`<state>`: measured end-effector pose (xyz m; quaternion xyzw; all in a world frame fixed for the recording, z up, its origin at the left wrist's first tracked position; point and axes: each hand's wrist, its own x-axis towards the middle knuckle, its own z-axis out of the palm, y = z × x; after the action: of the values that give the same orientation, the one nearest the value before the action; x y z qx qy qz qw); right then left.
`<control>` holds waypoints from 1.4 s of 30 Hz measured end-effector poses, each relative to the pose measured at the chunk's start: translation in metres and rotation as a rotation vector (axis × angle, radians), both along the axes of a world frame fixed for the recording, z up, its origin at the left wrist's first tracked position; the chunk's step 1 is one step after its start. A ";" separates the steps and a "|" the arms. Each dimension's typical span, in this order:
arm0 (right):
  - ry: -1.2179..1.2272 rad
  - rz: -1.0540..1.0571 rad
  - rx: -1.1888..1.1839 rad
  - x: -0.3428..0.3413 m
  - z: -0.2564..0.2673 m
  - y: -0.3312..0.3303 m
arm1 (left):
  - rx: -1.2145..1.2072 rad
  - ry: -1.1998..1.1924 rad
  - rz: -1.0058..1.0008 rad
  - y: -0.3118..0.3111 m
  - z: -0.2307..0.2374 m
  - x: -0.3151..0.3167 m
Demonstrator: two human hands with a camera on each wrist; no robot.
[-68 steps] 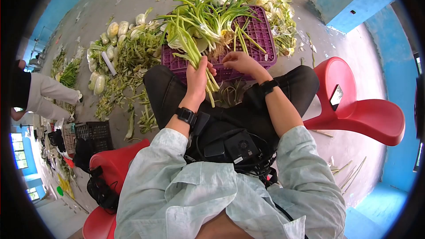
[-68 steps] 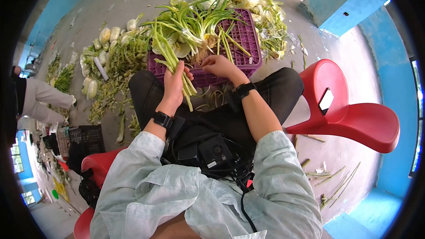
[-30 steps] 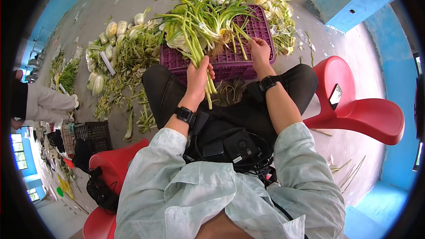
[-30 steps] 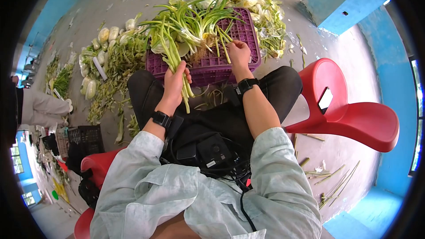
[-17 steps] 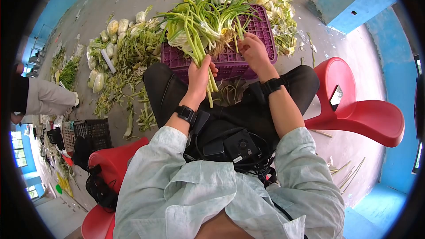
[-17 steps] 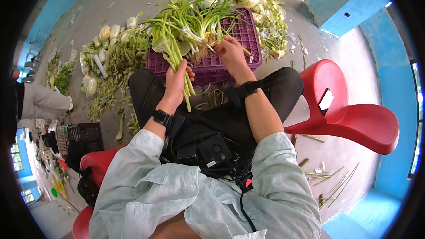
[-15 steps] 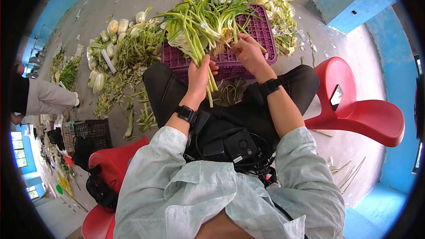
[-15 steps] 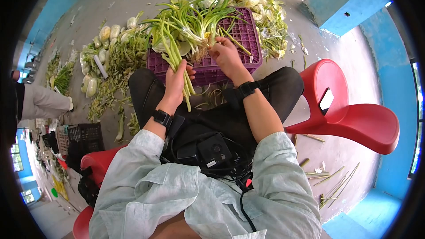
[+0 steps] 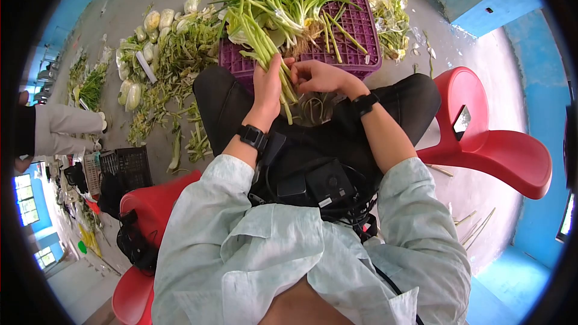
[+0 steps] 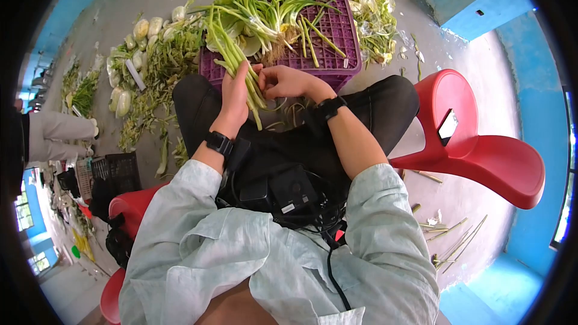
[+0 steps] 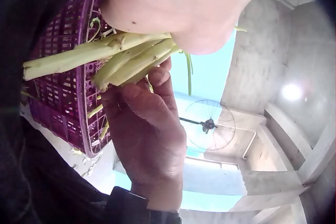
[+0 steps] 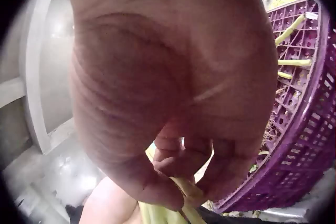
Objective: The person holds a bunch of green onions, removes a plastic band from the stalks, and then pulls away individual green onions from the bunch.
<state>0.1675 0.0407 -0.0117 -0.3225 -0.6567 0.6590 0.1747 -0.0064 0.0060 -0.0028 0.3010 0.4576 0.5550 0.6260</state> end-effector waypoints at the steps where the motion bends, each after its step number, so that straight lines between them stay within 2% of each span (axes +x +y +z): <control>1: -0.020 0.011 -0.017 0.000 -0.003 0.002 | 0.006 0.019 -0.001 0.002 -0.004 -0.001; 6: -0.093 -0.100 0.141 0.003 0.001 0.005 | 0.049 0.137 -0.030 0.002 -0.005 -0.003; 10: 0.087 -0.375 0.086 0.005 0.002 0.006 | 0.054 0.193 -0.070 0.000 0.000 0.000; 13: 0.223 -0.370 -0.093 0.006 0.011 0.007 | 0.039 0.110 -0.107 -0.004 0.007 0.004; 14: 0.308 -0.426 -0.194 0.003 0.012 0.005 | 0.074 0.082 -0.197 -0.002 0.006 0.003; 20: 0.093 -0.361 -0.117 0.007 0.025 0.001 | 0.003 0.111 -0.406 -0.005 0.003 0.006; 26: 0.064 -0.382 0.037 0.008 0.027 0.000 | -0.013 0.117 -0.414 -0.010 0.013 0.010; 35: 0.112 -0.349 -0.047 0.008 0.037 -0.006 | 0.082 0.189 -0.545 -0.008 0.006 0.006; 38: 0.095 -0.327 0.147 0.004 0.023 -0.003 | 0.076 0.254 -0.608 -0.009 0.009 0.006; 41: 0.052 -0.314 -0.096 0.005 0.042 -0.008 | 0.101 0.290 -0.605 -0.010 0.007 0.009; 42: 0.085 -0.323 -0.062 0.004 0.037 -0.006 | 0.119 0.296 -0.595 -0.011 0.009 0.011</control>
<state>0.1717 0.0346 0.0250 -0.4011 -0.5675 0.6553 0.2959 0.0041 -0.0046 0.0063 0.5345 0.4025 0.3242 0.6688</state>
